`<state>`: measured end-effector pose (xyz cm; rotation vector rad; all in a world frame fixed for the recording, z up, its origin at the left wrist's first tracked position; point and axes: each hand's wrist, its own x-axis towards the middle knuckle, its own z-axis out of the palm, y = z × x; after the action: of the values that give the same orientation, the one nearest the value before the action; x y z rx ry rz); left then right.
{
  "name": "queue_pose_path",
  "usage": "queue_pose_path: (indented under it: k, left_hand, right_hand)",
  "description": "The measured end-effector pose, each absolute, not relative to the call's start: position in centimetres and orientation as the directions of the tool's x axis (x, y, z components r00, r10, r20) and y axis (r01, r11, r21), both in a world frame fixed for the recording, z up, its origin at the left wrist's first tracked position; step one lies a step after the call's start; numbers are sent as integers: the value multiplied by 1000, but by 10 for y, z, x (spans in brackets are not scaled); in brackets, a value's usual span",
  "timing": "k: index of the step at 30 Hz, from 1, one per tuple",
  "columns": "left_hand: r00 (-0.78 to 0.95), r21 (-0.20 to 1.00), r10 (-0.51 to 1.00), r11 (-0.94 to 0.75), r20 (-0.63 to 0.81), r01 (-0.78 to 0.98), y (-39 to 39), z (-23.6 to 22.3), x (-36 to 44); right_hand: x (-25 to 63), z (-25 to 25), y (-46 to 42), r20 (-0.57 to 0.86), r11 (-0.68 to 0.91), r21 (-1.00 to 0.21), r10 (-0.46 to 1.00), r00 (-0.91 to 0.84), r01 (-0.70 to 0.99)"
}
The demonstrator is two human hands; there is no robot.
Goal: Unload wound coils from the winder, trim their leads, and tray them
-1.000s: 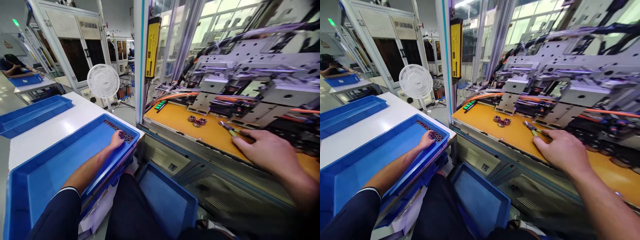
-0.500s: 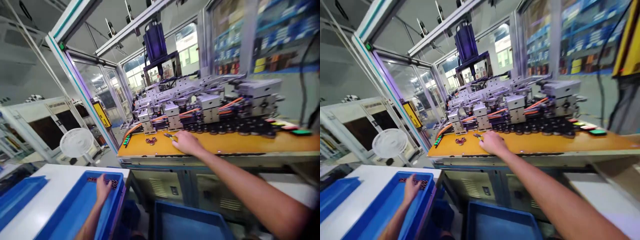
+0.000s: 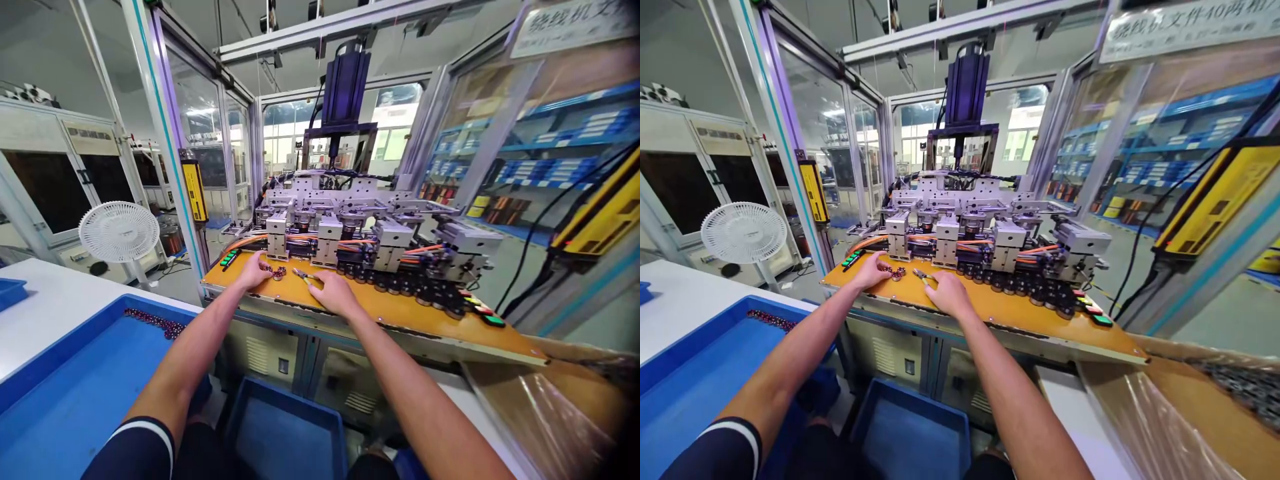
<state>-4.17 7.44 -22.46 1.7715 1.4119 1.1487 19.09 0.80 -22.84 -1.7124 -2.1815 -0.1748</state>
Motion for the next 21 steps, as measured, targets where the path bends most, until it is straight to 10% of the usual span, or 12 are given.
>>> queue_pose_path:
  k: [10, 21]
  left_hand:
    - [-292, 955, 916, -223, 275, 197, 14, -230, -106]
    - [19, 923, 930, -363, 368, -126, -152, -251, -64]
  right_hand:
    - [192, -231, 12, 351, 265, -162, 916, -195, 951]
    - [161, -217, 7, 457, 372, -213, 855, -245, 903]
